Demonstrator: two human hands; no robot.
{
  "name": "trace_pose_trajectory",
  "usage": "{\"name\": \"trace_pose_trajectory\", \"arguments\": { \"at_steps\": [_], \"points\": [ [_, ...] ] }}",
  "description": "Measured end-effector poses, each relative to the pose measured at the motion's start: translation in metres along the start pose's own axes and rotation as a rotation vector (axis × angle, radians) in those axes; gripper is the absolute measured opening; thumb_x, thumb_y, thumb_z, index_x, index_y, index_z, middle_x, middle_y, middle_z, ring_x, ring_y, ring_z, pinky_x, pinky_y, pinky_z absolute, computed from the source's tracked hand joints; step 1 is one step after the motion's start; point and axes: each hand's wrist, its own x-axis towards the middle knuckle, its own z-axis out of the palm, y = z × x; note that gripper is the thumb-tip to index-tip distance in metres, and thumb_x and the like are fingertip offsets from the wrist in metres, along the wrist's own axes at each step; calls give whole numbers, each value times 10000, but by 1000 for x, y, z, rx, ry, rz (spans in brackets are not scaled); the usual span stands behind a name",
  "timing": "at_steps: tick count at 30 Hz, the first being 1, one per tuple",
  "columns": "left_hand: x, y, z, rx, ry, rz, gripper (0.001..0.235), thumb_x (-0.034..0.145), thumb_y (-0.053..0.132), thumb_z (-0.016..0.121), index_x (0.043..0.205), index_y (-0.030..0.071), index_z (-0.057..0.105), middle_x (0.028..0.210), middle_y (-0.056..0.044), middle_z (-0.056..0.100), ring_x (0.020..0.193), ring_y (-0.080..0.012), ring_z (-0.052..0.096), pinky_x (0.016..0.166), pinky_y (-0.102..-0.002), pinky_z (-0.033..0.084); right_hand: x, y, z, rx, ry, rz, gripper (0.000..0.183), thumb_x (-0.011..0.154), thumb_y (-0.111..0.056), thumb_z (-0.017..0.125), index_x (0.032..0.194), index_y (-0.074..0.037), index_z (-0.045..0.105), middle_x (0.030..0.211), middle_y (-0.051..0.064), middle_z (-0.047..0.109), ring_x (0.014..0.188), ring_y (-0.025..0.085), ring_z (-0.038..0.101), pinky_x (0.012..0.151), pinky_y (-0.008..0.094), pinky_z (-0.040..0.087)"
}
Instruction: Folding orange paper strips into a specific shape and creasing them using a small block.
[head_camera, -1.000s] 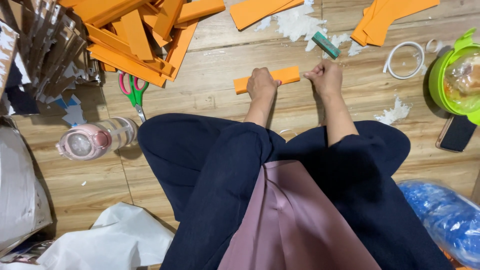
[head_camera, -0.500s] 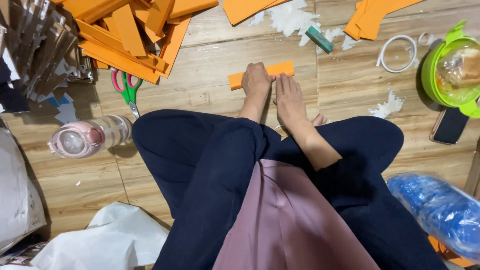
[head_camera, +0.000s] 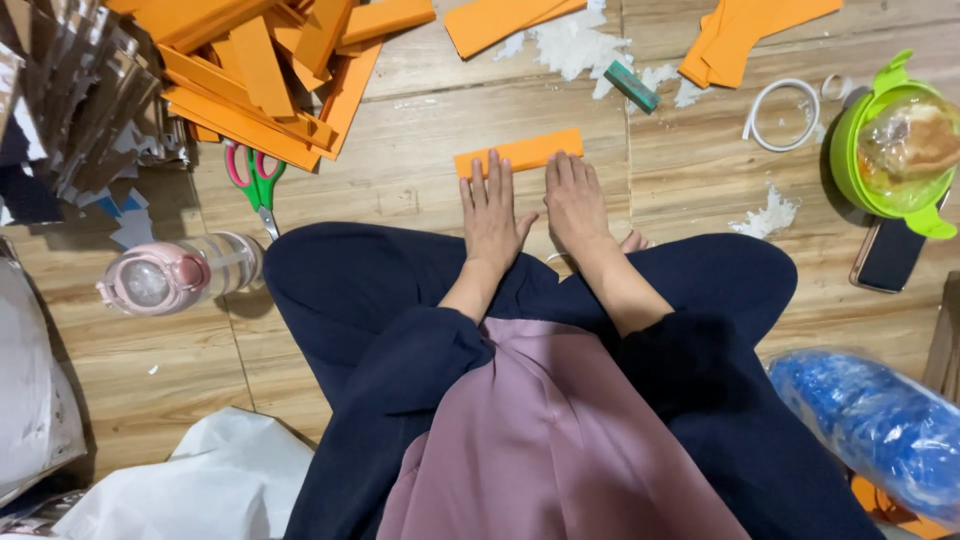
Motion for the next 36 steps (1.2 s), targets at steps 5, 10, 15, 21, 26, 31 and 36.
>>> {"name": "trace_pose_trajectory", "arguments": {
  "at_steps": [5, 10, 15, 21, 26, 31, 36],
  "points": [
    [5, -5, 15, 0, -64, -17, 986, 775, 649, 536, 1431, 51, 107, 1487, -165, -11, 1360, -389, -28, 1125, -489, 26, -1, 2, -13, 57, -11, 42, 611, 753, -213, 683, 1275, 7, 455, 1263, 200, 409, 1195, 337, 380, 1008, 426, 282],
    [8, -7, 15, 48, -105, -17, 983, 785, 685, 486, 1435, 60, 95, 1485, -168, -17, 1358, -399, -34, 1124, -495, 35, 0, 2, -10, 66, -16, 39, 614, 764, -209, 673, 1288, 12, 441, 1249, 216, 425, 1203, 353, 370, 1013, 442, 276],
    [27, -30, 64, 274, 553, 277, 414, 844, 41, 379, 1237, -74, 441, 1243, -337, 421, 1095, -515, 459, 825, -545, 465, -1, 1, -10, -55, 91, 3, 540, 764, -236, 676, 1216, 6, 506, 1140, 177, 487, 1109, 328, 458, 904, 383, 381],
    [69, -57, 98, 636, 619, 598, 312, 755, 21, 395, 992, -93, 562, 847, -378, 583, 685, -466, 626, 556, -525, 519, 8, 5, -5, -96, 318, -37, 493, 689, -296, 725, 1063, -5, 587, 895, 119, 523, 896, 289, 538, 766, 364, 432],
    [79, -66, 53, 463, 699, 736, 189, 754, -7, 425, 879, -44, 562, 640, -263, 548, 546, -371, 559, 669, -554, 444, 11, 15, 0, -104, 398, -36, 313, 722, -298, 687, 926, -79, 596, 770, 42, 502, 760, 229, 564, 696, 336, 432],
    [62, -63, -73, 228, 908, 698, 107, 848, 40, 479, 867, 49, 584, 745, -152, 555, 802, -298, 583, 921, -542, 379, 12, -4, -55, 170, 461, -5, 112, 814, -298, 629, 816, -189, 605, 655, -17, 457, 628, 200, 560, 580, 320, 449],
    [51, -58, -61, 51, 513, 370, 630, 800, 205, 662, 1354, 167, 364, 1434, -110, 260, 1329, -283, 219, 1050, -603, 97, 17, 1, 30, 870, -81, 419, 113, 758, -223, 699, 858, -199, 652, 661, -18, 630, 689, 233, 635, 616, 362, 475]
  ]
}}
